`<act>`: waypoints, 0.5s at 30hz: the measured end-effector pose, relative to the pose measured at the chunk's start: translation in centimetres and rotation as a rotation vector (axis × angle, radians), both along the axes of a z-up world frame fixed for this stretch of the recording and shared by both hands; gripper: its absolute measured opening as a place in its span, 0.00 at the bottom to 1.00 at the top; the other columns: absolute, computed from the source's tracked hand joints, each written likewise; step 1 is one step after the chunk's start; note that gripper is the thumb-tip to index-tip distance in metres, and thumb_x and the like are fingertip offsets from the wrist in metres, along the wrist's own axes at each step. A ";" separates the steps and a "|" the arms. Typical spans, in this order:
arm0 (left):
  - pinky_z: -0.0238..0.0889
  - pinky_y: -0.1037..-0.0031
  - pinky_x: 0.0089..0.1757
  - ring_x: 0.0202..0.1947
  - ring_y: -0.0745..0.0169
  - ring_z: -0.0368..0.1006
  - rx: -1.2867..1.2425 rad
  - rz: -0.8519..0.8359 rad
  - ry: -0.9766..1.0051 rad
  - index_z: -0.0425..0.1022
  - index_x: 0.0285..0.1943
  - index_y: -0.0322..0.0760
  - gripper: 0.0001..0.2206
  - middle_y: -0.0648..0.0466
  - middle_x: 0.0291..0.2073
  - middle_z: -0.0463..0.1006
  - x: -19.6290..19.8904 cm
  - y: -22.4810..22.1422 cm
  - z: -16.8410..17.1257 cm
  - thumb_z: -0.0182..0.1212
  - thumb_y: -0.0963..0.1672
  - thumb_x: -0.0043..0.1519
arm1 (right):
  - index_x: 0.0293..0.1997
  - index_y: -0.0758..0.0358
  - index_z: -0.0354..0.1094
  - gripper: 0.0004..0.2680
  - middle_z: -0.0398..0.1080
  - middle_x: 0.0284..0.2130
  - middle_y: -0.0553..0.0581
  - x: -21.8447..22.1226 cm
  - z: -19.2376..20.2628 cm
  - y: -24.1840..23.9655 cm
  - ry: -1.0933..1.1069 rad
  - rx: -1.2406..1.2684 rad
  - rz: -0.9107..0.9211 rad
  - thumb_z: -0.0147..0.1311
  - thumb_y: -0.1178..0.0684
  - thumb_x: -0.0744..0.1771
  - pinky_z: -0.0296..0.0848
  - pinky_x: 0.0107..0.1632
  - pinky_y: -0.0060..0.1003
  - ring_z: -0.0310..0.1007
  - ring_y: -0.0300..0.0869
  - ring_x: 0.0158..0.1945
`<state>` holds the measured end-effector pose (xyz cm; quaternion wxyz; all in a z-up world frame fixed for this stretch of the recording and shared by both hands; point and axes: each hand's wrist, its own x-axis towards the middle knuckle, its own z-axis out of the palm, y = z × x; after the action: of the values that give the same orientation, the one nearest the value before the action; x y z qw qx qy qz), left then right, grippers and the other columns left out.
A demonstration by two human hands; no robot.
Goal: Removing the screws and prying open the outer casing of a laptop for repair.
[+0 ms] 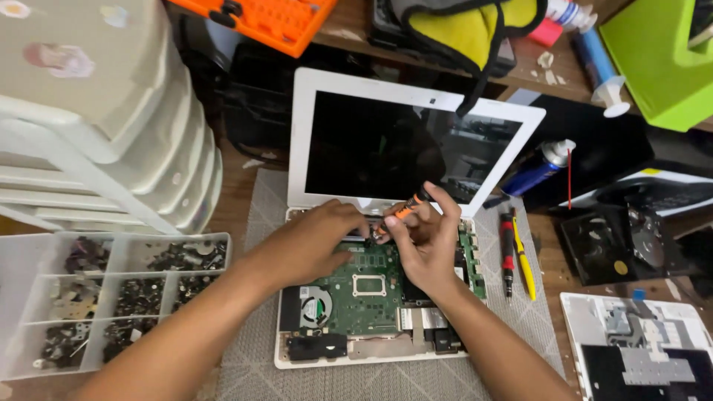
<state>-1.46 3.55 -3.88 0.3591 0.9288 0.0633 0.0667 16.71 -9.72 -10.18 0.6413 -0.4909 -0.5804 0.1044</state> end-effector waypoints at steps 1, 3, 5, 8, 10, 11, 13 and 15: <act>0.67 0.57 0.52 0.53 0.41 0.73 -0.013 0.006 0.003 0.76 0.50 0.33 0.13 0.44 0.46 0.80 0.0 0.0 0.1 0.65 0.38 0.55 | 0.70 0.69 0.36 0.25 0.70 0.36 0.65 0.0 0.0 -0.1 -0.013 0.001 0.003 0.50 0.69 0.68 0.86 0.31 0.37 0.80 0.47 0.32; 0.67 0.57 0.52 0.53 0.42 0.73 -0.026 0.015 0.005 0.76 0.51 0.32 0.14 0.44 0.47 0.80 0.0 -0.1 0.2 0.64 0.37 0.55 | 0.70 0.69 0.36 0.25 0.71 0.37 0.66 0.0 -0.1 0.0 -0.026 0.002 0.010 0.49 0.69 0.68 0.86 0.31 0.37 0.80 0.48 0.33; 0.68 0.57 0.52 0.53 0.41 0.73 -0.035 0.021 0.015 0.75 0.53 0.31 0.16 0.44 0.47 0.80 -0.1 -0.2 0.4 0.64 0.36 0.55 | 0.70 0.70 0.37 0.25 0.71 0.37 0.67 -0.1 0.0 -0.1 -0.045 0.012 0.003 0.50 0.69 0.67 0.87 0.31 0.37 0.81 0.49 0.34; 0.69 0.56 0.51 0.52 0.41 0.74 -0.022 0.029 0.017 0.75 0.53 0.31 0.16 0.44 0.46 0.81 0.0 -0.2 0.7 0.64 0.36 0.54 | 0.69 0.72 0.37 0.24 0.71 0.37 0.67 -0.4 0.1 -0.2 -0.108 0.030 0.002 0.50 0.69 0.67 0.85 0.30 0.35 0.80 0.47 0.32; 0.69 0.56 0.51 0.51 0.39 0.74 -0.035 0.027 0.004 0.76 0.52 0.30 0.16 0.43 0.45 0.81 0.0 -0.2 0.7 0.64 0.36 0.53 | 0.69 0.72 0.38 0.24 0.71 0.37 0.67 0.0 -0.3 -0.3 -0.146 0.028 -0.009 0.51 0.69 0.67 0.85 0.29 0.36 0.80 0.48 0.31; 0.69 0.56 0.50 0.51 0.38 0.75 -0.046 0.025 -0.009 0.76 0.51 0.29 0.15 0.42 0.44 0.81 0.0 -0.2 0.7 0.65 0.35 0.53 | 0.68 0.72 0.39 0.24 0.72 0.37 0.67 0.2 -0.5 -0.4 -0.186 0.028 -0.018 0.52 0.69 0.67 0.85 0.28 0.36 0.80 0.49 0.30; 0.70 0.56 0.50 0.51 0.38 0.75 -0.039 0.022 -0.009 0.76 0.50 0.29 0.15 0.42 0.44 0.81 -0.1 -0.2 0.9 0.65 0.36 0.53 | 0.68 0.73 0.40 0.24 0.73 0.36 0.67 0.4 -0.7 -0.4 -0.217 0.030 -0.030 0.53 0.68 0.67 0.84 0.27 0.36 0.80 0.48 0.29; 0.70 0.56 0.50 0.51 0.39 0.75 -0.035 0.017 -0.008 0.76 0.50 0.29 0.15 0.41 0.44 0.81 0.0 -0.2 0.9 0.65 0.36 0.53 | 0.67 0.74 0.40 0.24 0.74 0.36 0.67 0.5 -1.0 -0.5 -0.248 0.031 -0.043 0.54 0.68 0.66 0.83 0.26 0.36 0.80 0.47 0.27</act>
<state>-1.49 3.35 -2.99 0.3752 0.9214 0.0709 0.0723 17.23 -10.21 -11.19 0.5742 -0.5025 -0.6461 0.0202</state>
